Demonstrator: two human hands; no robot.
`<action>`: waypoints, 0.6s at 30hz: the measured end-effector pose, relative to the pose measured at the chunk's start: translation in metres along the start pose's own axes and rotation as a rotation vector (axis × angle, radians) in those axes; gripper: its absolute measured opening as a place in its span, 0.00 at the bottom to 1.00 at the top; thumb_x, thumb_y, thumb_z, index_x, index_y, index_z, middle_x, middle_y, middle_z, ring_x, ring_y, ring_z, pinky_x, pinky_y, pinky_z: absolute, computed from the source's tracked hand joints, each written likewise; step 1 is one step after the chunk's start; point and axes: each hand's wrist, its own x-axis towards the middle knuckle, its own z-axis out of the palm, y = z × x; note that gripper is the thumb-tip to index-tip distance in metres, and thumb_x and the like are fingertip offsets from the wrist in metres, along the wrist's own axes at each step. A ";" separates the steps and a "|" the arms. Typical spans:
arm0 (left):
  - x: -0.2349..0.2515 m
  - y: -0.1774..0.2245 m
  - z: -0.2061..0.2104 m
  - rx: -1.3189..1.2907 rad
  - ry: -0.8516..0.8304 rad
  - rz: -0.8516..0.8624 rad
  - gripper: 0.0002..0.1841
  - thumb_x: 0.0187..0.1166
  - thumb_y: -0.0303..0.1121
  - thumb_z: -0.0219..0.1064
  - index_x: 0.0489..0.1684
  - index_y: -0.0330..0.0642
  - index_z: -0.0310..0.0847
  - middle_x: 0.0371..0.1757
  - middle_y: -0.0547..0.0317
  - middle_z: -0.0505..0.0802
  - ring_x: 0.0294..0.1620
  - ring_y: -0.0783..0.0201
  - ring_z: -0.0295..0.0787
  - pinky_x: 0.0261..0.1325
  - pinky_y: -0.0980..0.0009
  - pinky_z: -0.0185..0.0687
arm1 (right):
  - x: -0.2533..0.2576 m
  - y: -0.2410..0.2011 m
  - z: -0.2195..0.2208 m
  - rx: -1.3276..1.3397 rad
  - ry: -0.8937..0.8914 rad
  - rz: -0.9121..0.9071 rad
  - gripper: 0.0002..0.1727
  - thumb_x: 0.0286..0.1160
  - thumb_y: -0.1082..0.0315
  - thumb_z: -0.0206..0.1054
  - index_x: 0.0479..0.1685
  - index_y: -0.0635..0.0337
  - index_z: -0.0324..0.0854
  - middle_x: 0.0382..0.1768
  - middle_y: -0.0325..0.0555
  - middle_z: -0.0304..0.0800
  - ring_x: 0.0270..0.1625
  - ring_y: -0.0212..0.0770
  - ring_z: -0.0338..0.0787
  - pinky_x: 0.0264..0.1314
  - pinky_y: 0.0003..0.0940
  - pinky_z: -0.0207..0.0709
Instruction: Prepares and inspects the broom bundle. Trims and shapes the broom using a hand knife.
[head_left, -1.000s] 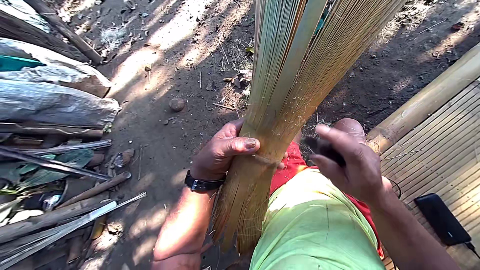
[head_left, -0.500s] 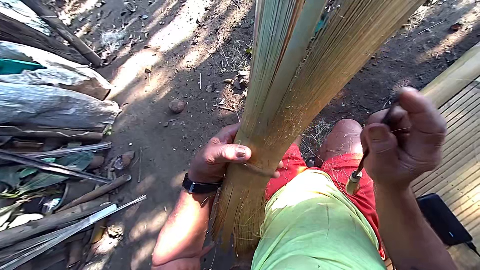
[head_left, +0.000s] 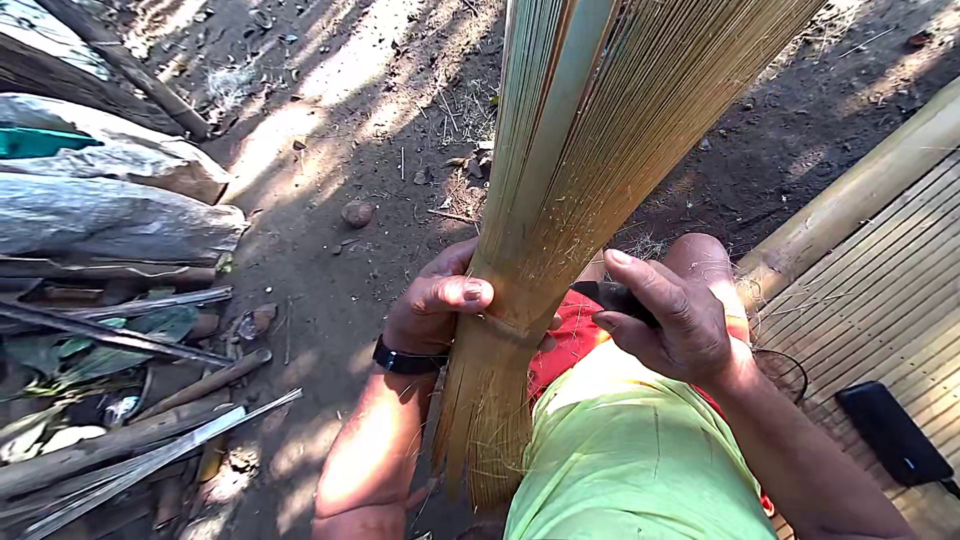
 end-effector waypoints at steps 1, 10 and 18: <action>0.000 -0.001 -0.001 0.005 0.002 -0.001 0.24 0.77 0.40 0.69 0.70 0.40 0.76 0.51 0.38 0.92 0.45 0.45 0.96 0.40 0.47 0.95 | 0.000 -0.001 0.001 0.000 0.000 -0.003 0.31 0.79 0.64 0.71 0.84 0.54 0.71 0.38 0.42 0.83 0.31 0.32 0.83 0.28 0.27 0.80; 0.007 0.001 0.000 0.141 0.089 -0.065 0.28 0.71 0.38 0.75 0.72 0.44 0.78 0.53 0.36 0.92 0.48 0.42 0.95 0.47 0.41 0.93 | 0.009 0.012 -0.026 -0.100 0.133 0.176 0.25 0.83 0.64 0.68 0.81 0.45 0.79 0.45 0.40 0.88 0.36 0.32 0.86 0.34 0.32 0.85; 0.017 0.008 -0.011 0.302 0.186 -0.072 0.20 0.69 0.29 0.77 0.62 0.46 0.87 0.48 0.48 0.96 0.46 0.60 0.96 0.54 0.59 0.94 | -0.101 0.124 -0.138 -0.569 0.187 0.820 0.27 0.88 0.53 0.61 0.87 0.29 0.70 0.62 0.47 0.92 0.51 0.47 0.93 0.55 0.58 0.85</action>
